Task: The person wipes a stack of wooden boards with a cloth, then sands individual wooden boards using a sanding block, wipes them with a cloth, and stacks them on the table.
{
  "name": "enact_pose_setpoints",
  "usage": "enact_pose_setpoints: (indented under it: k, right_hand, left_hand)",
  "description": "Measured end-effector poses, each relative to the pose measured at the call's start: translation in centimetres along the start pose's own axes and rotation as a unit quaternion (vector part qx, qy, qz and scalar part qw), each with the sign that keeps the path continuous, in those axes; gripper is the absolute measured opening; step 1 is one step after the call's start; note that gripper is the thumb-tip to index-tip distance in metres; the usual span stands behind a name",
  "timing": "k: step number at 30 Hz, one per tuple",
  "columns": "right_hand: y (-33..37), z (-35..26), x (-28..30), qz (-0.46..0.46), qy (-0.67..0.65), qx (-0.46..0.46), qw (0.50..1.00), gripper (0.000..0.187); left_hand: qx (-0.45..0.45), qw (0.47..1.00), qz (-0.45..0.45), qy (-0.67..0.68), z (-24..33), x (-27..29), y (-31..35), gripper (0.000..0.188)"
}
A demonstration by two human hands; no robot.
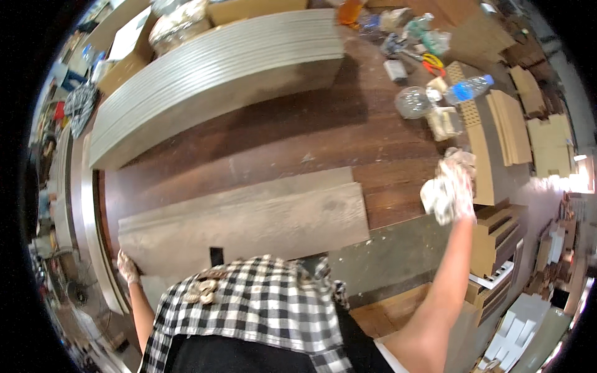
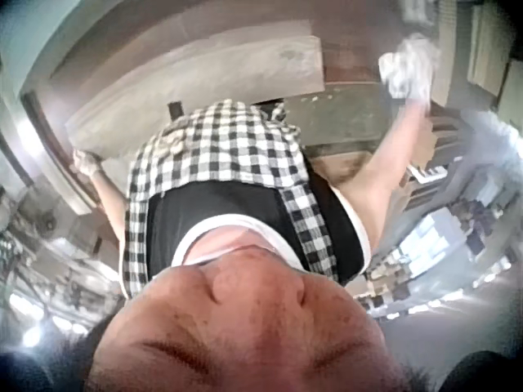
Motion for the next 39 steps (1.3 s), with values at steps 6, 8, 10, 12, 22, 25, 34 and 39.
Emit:
enact_pose_setpoints:
  k: [6, 8, 10, 12, 22, 25, 34, 39]
  right_hand:
    - [11.1, -8.9, -8.5, -0.201, -0.279, -0.07, 0.937, 0.036]
    - [10.9, -13.7, -8.9, -0.132, -0.235, 0.046, 0.962, 0.041]
    - [10.1, -16.6, -9.4, -0.087, -0.054, 0.073, 0.992, 0.044]
    - [9.7, -16.5, -9.6, -0.076, -0.12, 0.024, 0.99, 0.046]
    - [4.0, -12.4, -9.1, -0.119, -0.15, -0.01, 0.981, 0.04]
    - [3.0, -12.6, -10.7, -0.197, -0.204, 0.019, 0.959, 0.029]
    - [1.0, -11.8, -10.9, -0.246, -0.294, 0.008, 0.924, 0.025]
    - [-3.0, -5.7, -8.7, -0.151, -0.155, 0.078, 0.973, 0.027]
  left_hand:
    - [0.114, 0.99, 0.068, 0.041, 2.7, -0.5, 0.3, 0.032]
    - [0.096, 0.991, 0.086, 0.047, 4.0, -0.7, -0.1, 0.03]
    - [0.132, 0.975, 0.084, 0.158, 2.1, -0.7, -0.2, 0.029]
    - [0.117, 0.987, 0.076, 0.08, 3.0, -0.4, -0.2, 0.032]
    - [0.104, 0.988, 0.113, -0.007, 6.0, -1.5, 7.6, 0.033]
    - [0.216, 0.974, 0.073, -0.002, 6.4, -0.8, 10.6, 0.032]
    - [0.423, 0.833, 0.154, 0.322, 3.4, -4.4, 11.6, 0.049]
    - [0.26, 0.698, 0.26, 0.614, 8.0, -3.1, 8.0, 0.055]
Point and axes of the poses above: each hand's wrist, its own y-axis away from the middle knuckle, its own x-axis out of the back of the hand, z = x × y, the point moved 9 cm from there along -y, towards the middle knuckle, and after that the axes turned 12 degrees about y, right-handed, at the moved point
